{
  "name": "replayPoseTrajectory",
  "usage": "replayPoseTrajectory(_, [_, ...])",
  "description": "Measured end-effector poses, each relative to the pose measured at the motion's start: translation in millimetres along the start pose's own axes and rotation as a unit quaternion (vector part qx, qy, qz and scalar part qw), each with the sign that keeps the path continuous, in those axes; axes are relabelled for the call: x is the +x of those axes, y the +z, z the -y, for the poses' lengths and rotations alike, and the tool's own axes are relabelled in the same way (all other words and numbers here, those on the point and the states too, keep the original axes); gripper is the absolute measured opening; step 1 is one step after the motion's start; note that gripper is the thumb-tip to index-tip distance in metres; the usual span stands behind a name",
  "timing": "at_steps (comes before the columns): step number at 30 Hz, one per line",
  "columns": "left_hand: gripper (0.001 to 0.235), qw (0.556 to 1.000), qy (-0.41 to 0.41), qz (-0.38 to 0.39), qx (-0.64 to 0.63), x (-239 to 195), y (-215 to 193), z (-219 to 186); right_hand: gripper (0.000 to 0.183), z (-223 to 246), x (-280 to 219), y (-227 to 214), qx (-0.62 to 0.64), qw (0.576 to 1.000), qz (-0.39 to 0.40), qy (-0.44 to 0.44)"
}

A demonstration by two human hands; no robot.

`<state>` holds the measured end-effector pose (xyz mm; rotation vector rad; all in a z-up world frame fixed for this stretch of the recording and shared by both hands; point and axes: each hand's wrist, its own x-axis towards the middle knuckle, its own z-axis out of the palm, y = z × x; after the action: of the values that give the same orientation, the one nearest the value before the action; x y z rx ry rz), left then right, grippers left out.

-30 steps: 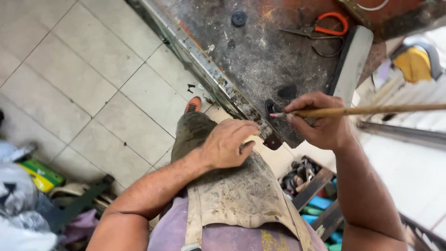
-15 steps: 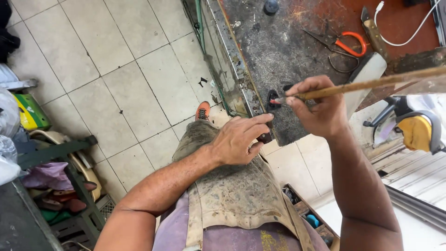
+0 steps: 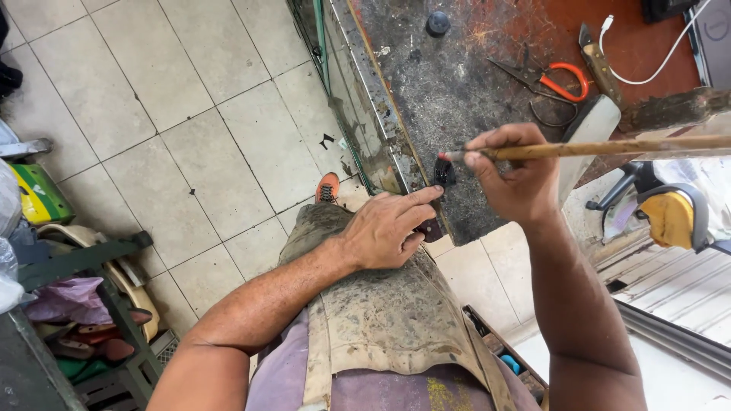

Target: Applying dye to a shoe component using a brush and organizing shoes in the shop

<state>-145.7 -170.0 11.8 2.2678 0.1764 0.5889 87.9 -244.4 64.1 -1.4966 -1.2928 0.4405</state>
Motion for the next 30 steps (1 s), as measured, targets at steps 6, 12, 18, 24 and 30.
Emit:
replayPoseTrajectory(6, [0.043,1.0,0.003,0.012,-0.018,0.2,-2.1,3.6,0.031,1.5,-8.3,-1.7,-0.004,0.998,-0.022,0.057])
replayPoseTrajectory(12, [0.045,0.999,0.014,0.017,-0.027,-0.8,-3.0,7.2,0.03,3.6,-21.5,-2.1,-0.012,1.0,-0.018,0.001])
replayPoseTrajectory(18, [0.044,0.999,0.01,0.029,-0.038,1.5,-10.9,3.5,0.028,9.1,-23.5,-6.7,-0.013,1.0,-0.014,-0.022])
replayPoseTrajectory(24, [0.045,0.999,0.005,0.033,-0.034,-1.7,-7.1,4.8,0.029,12.3,-18.4,-2.5,-0.012,0.999,-0.01,-0.046])
replayPoseTrajectory(30, [0.045,0.999,0.003,0.039,-0.036,-1.2,-7.1,5.1,0.029,6.9,-0.6,2.2,-0.022,0.998,0.003,-0.058])
